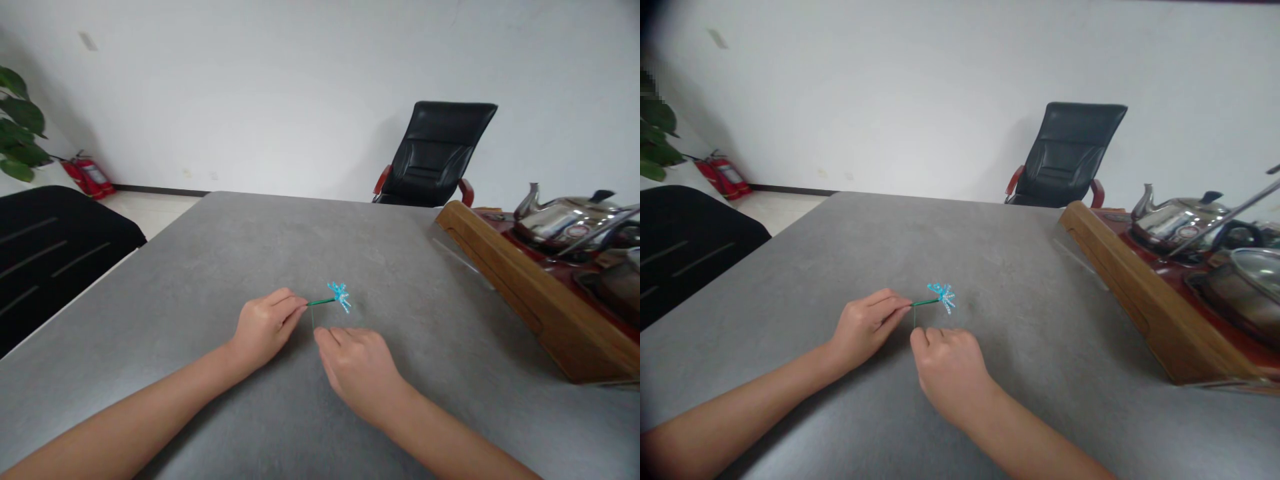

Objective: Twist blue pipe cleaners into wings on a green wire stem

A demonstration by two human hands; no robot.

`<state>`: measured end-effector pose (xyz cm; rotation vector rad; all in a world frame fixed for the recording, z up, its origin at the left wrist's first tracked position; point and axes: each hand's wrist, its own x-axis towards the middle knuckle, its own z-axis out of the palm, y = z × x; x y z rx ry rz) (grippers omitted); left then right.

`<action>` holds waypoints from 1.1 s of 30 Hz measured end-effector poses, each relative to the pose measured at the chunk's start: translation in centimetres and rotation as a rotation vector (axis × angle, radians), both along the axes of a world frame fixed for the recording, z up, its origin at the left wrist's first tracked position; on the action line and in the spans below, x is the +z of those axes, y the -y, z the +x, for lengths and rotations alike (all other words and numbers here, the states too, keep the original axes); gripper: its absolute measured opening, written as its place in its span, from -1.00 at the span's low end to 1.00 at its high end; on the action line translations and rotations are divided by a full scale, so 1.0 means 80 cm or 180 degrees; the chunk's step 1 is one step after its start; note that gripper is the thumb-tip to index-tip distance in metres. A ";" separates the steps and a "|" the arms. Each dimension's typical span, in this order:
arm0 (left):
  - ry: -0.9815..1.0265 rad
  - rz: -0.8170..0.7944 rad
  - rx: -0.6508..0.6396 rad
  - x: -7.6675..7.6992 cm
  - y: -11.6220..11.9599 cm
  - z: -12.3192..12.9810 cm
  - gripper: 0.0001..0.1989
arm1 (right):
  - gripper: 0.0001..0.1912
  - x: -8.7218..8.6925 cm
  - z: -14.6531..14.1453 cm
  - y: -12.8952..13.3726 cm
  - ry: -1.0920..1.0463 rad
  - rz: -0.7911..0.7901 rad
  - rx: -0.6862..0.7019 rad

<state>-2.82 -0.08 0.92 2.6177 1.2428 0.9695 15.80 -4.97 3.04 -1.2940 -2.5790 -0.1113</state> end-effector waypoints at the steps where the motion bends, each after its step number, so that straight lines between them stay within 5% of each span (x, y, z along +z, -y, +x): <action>1: 0.0065 -0.0035 0.0005 0.000 0.000 0.000 -0.80 | -0.81 -0.002 0.000 -0.001 -0.0001 -0.0069 -0.0048; 20: 0.0827 -0.0601 -0.0102 0.002 -0.004 0.001 -0.85 | -0.79 -0.011 0.008 -0.023 -0.0091 -0.0693 -0.0488; 27: 0.0819 -0.0508 -0.0682 0.011 0.002 0.004 -0.85 | -0.76 -0.030 0.029 -0.045 -0.1240 -0.1119 -0.0631; 33: 0.0413 -0.0373 -0.1257 0.010 0.006 0.001 -0.84 | -0.74 -0.042 0.040 -0.064 -0.2255 -0.1713 -0.0232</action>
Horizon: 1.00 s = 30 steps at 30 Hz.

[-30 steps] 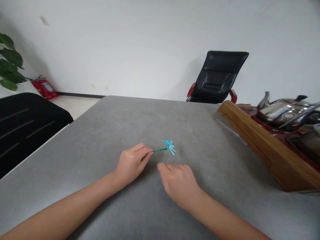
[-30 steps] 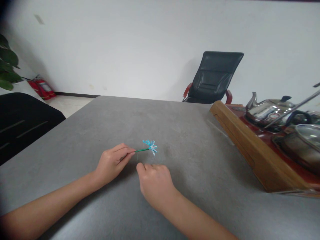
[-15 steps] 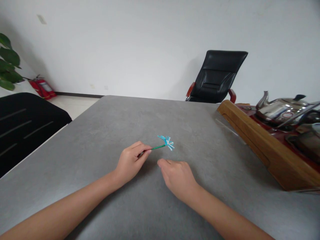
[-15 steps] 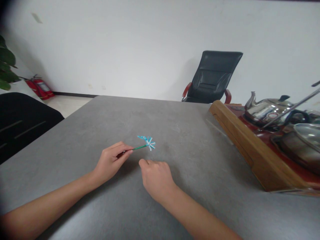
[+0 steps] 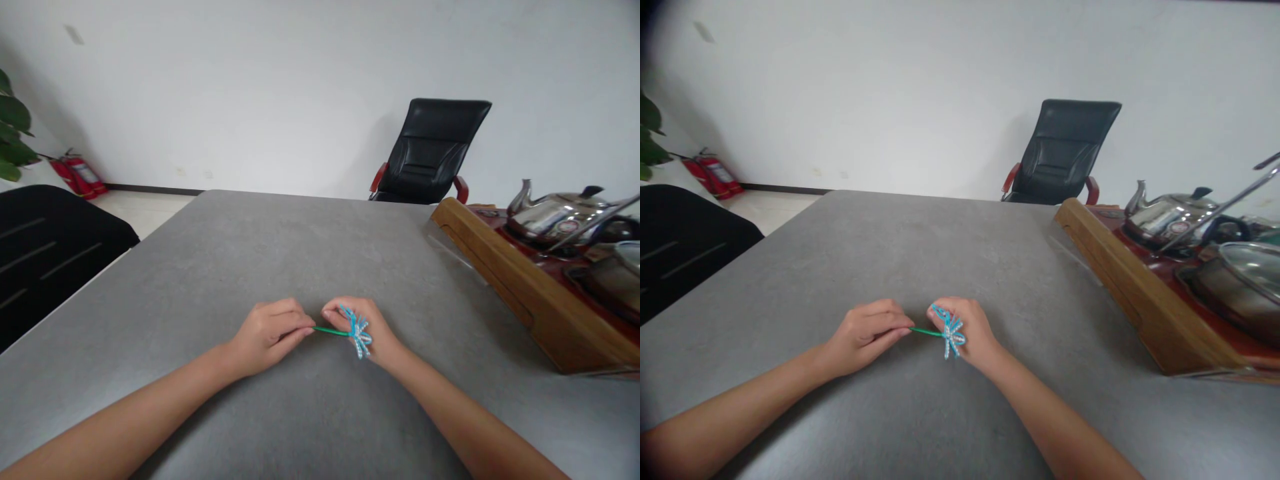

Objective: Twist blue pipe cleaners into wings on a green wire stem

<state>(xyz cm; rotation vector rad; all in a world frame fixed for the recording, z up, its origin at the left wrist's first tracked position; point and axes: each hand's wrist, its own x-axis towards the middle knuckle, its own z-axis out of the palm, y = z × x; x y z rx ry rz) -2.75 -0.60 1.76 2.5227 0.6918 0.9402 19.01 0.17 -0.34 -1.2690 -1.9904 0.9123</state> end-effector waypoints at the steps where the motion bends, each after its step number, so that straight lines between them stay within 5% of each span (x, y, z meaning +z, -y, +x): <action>1: -0.0083 0.0039 -0.0063 -0.001 0.000 -0.001 -0.83 | -0.73 -0.001 0.001 -0.003 -0.0102 -0.0142 -0.0035; 5: -0.0337 0.0215 -0.0205 -0.002 0.000 -0.002 -0.83 | -0.73 0.002 0.001 -0.010 -0.0573 -0.0647 -0.0098; 10: -0.0648 0.0647 -0.0295 0.000 0.001 0.001 -0.83 | -0.76 0.021 0.002 -0.010 -0.0729 -0.0628 -0.0134; 20: -0.0913 0.1099 -0.0169 0.003 -0.001 0.003 -0.80 | -0.84 0.064 -0.004 0.015 -0.0075 0.0290 -0.0180; 30: -0.0757 0.1181 0.0527 -0.004 -0.002 -0.001 -0.80 | -0.80 0.089 -0.015 0.052 0.0866 0.1164 0.0139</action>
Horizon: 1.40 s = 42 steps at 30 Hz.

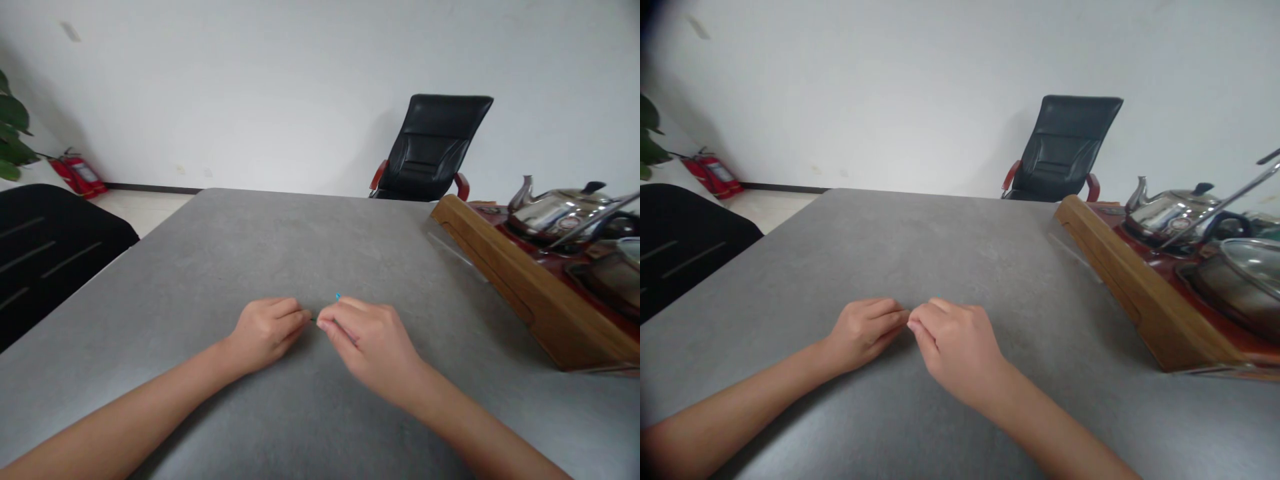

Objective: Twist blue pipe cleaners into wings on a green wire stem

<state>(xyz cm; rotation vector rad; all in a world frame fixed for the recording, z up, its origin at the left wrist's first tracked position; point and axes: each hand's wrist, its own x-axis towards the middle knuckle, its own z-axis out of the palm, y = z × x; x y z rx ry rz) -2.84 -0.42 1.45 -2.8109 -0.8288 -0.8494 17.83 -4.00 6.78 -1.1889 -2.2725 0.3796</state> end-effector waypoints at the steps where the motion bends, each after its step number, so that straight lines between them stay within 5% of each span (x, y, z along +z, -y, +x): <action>1: 0.0047 -0.0015 0.0054 0.000 0.000 0.000 -0.80 | -0.79 0.001 -0.002 0.004 0.0135 0.0066 0.0024; 8: 0.0327 -0.0119 0.0399 -0.004 -0.002 -0.005 -0.82 | -0.84 -0.011 -0.016 0.021 0.1033 0.0404 0.0152; 16: 0.0629 -0.0406 0.0612 -0.001 -0.001 -0.002 -0.83 | -0.83 -0.031 -0.022 0.012 0.1192 0.0020 -0.0058; 32: 0.0819 -0.0268 -0.0086 0.000 0.001 -0.003 -0.85 | -0.80 -0.088 0.001 -0.043 -0.1153 -0.1480 -0.0174; 42: 0.0154 0.0137 -0.0628 0.007 0.003 -0.001 -0.85 | -0.75 -0.081 0.008 -0.060 -0.1550 -0.2034 -0.0158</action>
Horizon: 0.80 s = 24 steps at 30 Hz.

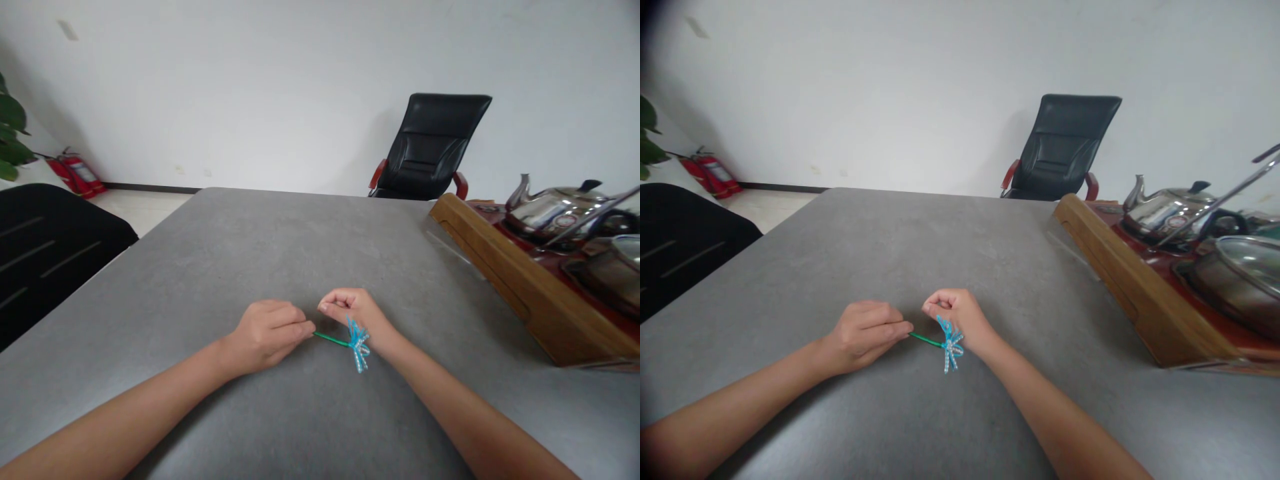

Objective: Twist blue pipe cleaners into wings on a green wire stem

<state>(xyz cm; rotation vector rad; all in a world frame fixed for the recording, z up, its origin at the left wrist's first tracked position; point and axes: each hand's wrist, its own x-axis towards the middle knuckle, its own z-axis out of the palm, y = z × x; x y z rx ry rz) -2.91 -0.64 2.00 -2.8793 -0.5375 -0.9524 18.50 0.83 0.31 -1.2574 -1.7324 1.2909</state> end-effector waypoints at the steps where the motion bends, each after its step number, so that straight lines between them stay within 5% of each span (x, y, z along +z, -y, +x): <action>1: -0.0067 0.0031 -0.0013 0.000 0.000 0.000 -0.85 | -0.75 0.003 0.001 0.000 -0.0055 -0.0032 0.0004; 14: -0.0502 0.0549 0.0093 -0.002 0.002 0.000 -0.87 | -0.81 0.053 0.006 0.015 0.0044 0.0315 0.0093; 24: -0.0233 0.0605 0.0437 -0.006 0.001 0.000 -0.88 | -0.82 0.096 -0.009 0.054 0.1122 0.1557 0.0255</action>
